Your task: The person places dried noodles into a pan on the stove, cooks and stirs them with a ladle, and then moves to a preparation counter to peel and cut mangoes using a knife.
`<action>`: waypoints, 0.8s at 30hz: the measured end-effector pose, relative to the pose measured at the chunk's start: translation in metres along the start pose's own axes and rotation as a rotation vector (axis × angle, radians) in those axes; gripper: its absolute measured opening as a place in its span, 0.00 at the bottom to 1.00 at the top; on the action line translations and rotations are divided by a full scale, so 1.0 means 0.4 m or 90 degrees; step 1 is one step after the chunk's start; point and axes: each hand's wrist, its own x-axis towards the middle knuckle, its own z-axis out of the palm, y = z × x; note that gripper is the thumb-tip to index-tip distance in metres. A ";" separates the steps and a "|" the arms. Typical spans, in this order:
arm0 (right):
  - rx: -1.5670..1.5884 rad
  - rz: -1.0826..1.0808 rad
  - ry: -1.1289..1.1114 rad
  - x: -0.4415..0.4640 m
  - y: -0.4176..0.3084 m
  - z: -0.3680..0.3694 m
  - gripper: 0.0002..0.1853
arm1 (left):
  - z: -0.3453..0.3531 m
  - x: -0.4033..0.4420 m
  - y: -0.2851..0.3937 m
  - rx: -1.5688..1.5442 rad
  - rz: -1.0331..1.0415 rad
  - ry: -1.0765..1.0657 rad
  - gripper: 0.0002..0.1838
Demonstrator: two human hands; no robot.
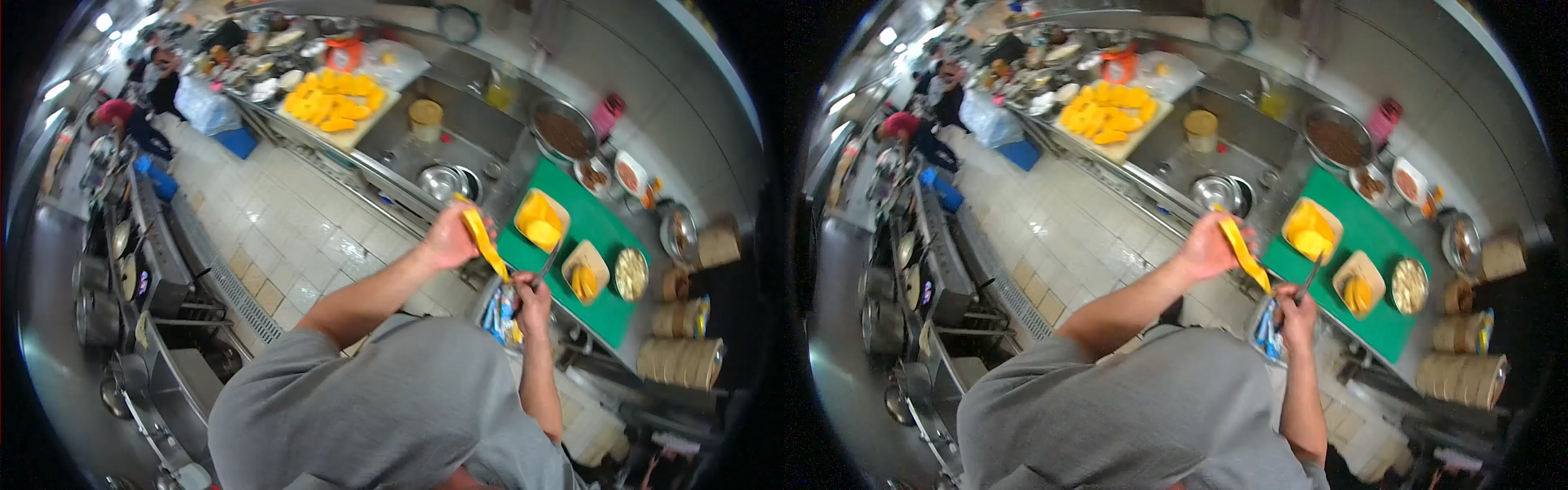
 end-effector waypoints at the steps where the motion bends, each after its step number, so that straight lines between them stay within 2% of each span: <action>1: -0.129 -0.070 -0.025 0.009 -0.013 -0.001 0.08 | -0.015 0.002 -0.002 0.049 0.006 -0.035 0.24; 2: -0.140 -0.131 -0.024 0.028 -0.021 0.010 0.10 | 0.003 -0.009 -0.003 0.169 0.013 0.007 0.23; 3: -0.069 -0.155 -0.041 0.046 -0.040 0.024 0.10 | 0.019 -0.015 -0.016 0.283 0.017 0.055 0.23; 4: -0.069 -0.104 -0.022 0.040 -0.109 0.066 0.12 | 0.018 -0.006 -0.036 0.415 0.043 0.030 0.24; 5: -0.089 -0.156 -0.023 0.060 -0.131 0.083 0.14 | 0.015 0.000 -0.049 0.546 0.059 0.006 0.26; 7: -0.184 -0.143 -0.058 0.056 -0.220 0.122 0.14 | 0.053 -0.027 -0.048 0.731 -0.014 -0.033 0.25; 8: -0.275 -0.114 -0.084 0.059 -0.239 0.116 0.11 | 0.052 -0.028 -0.060 0.844 0.059 -0.068 0.25; 9: -0.277 -0.116 -0.089 0.057 -0.250 0.112 0.11 | 0.048 -0.028 -0.070 0.954 0.133 -0.104 0.24; 10: -0.314 -0.103 -0.103 0.053 -0.257 0.107 0.09 | 0.041 -0.026 -0.072 1.009 0.131 -0.099 0.25; 16: -0.364 -0.079 -0.105 0.034 -0.244 0.100 0.06 | 0.038 -0.044 -0.080 1.097 0.094 -0.083 0.28; 18: -0.433 -0.208 -0.100 0.055 -0.187 0.070 0.05 | 0.025 -0.033 -0.087 1.135 0.102 -0.095 0.27; 21: -0.470 -0.220 -0.020 0.009 -0.218 0.114 0.03 | 0.027 -0.024 -0.082 1.083 0.097 -0.150 0.25; 22: -0.493 -0.281 0.006 0.015 -0.208 0.109 0.02 | 0.038 -0.021 -0.076 1.082 0.075 -0.160 0.25; 23: -0.476 -0.223 0.027 0.033 -0.176 0.080 0.02 | 0.047 -0.018 -0.079 1.078 0.047 -0.181 0.24; 24: -0.468 -0.235 0.034 0.055 -0.141 0.048 0.03 | 0.048 -0.011 -0.082 1.057 0.050 -0.195 0.25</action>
